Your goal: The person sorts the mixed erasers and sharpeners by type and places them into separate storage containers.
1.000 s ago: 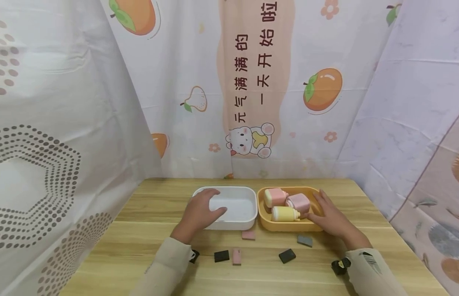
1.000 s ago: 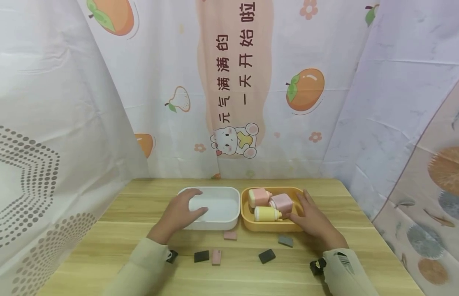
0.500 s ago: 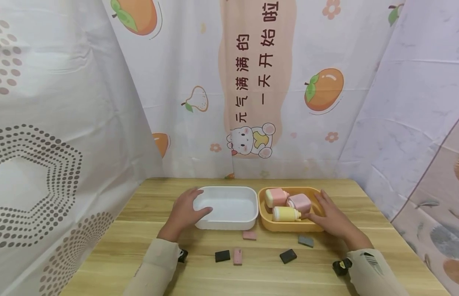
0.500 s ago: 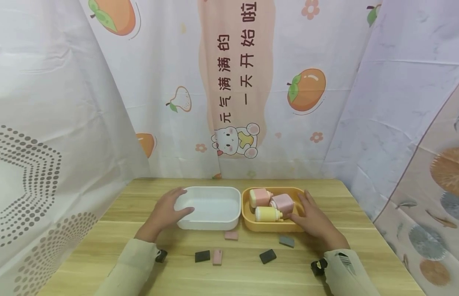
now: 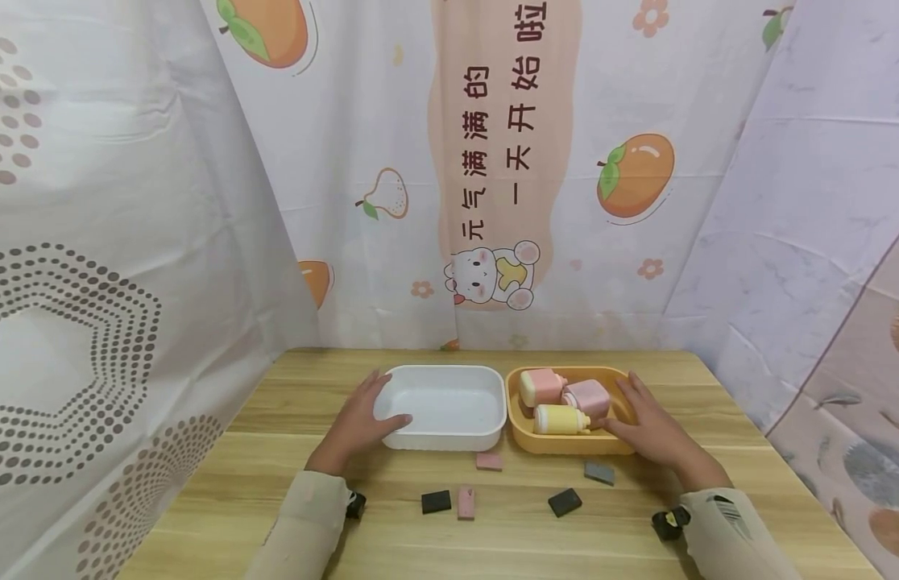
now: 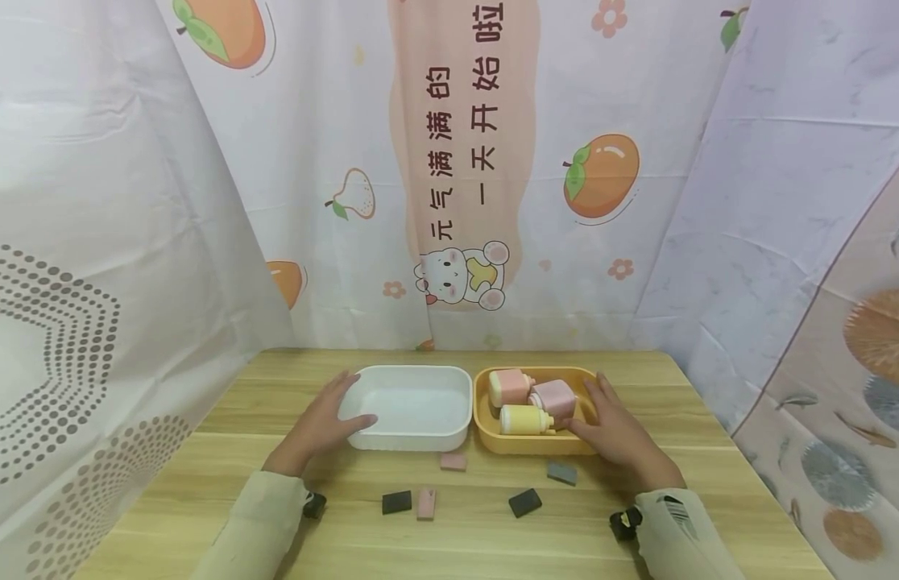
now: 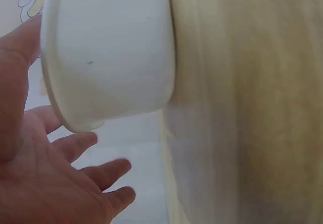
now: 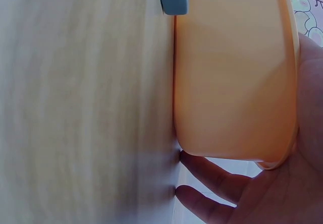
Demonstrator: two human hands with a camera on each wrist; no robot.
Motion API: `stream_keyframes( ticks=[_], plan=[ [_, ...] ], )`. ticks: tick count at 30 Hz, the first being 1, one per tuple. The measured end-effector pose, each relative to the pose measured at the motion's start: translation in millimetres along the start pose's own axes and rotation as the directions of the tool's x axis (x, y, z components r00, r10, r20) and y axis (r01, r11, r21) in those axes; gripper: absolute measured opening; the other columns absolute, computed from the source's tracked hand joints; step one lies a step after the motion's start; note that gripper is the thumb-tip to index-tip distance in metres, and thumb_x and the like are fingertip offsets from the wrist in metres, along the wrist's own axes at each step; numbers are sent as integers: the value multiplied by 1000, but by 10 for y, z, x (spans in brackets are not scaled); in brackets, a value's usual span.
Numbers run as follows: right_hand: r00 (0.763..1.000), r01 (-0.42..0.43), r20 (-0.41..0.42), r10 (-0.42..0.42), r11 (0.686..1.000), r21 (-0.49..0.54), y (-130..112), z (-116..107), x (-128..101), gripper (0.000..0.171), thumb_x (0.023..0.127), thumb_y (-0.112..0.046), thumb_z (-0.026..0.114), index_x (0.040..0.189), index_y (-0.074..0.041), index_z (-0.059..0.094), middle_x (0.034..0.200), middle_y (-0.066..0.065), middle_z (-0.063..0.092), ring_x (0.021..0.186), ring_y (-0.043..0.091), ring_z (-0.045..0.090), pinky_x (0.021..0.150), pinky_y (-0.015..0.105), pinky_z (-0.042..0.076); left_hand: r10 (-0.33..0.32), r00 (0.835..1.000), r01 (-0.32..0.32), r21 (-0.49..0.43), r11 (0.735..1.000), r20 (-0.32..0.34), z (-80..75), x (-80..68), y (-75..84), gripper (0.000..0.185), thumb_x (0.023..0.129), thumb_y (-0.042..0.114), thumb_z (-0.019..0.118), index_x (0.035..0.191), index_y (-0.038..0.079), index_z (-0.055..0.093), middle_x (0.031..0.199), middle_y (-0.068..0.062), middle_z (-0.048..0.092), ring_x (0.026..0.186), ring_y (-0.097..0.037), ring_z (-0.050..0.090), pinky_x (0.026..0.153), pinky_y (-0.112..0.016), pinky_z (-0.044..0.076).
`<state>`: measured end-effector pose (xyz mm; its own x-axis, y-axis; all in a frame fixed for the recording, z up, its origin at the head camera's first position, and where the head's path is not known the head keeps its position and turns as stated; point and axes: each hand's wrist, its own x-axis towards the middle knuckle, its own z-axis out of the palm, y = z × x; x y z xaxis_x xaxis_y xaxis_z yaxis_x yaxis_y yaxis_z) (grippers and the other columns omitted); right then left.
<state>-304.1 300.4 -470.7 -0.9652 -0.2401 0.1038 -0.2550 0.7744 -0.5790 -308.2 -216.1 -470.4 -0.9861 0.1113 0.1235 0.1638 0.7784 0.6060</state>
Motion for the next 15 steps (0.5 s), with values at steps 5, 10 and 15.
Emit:
stream_keyframes(
  ticks=[5, 10, 15],
  plan=[
    [1000, 3, -1, -3, 1000, 2, 4, 2, 1, 100, 97, -54, 66, 165, -3, 14, 170, 30, -2, 148, 64, 15, 109, 82, 23, -16, 998, 19, -46, 999, 65, 47, 1, -83, 104, 89, 60, 73, 166, 13, 22, 174, -17, 6, 159, -43, 12, 120, -70, 23],
    [1000, 6, -1, -6, 1000, 9, 20, 6, 4, 100, 97, -54, 66, 165, -2, 14, 170, 30, -2, 149, 63, 14, 109, 82, 22, -6, 994, 14, -72, 997, 106, 80, -3, -147, 108, 91, 68, 65, 168, 13, 12, 174, -16, 4, 160, -40, 9, 124, -67, 17],
    [1000, 9, -2, -9, 1000, 13, 34, 11, 12, 100, 97, -53, 66, 165, -2, 13, 171, 30, -3, 149, 63, 13, 109, 82, 22, 6, 993, 3, -73, 997, 120, 74, -9, -156, 109, 90, 72, 63, 168, 18, 10, 175, -11, -4, 161, -39, 5, 122, -69, 17]
  ],
)
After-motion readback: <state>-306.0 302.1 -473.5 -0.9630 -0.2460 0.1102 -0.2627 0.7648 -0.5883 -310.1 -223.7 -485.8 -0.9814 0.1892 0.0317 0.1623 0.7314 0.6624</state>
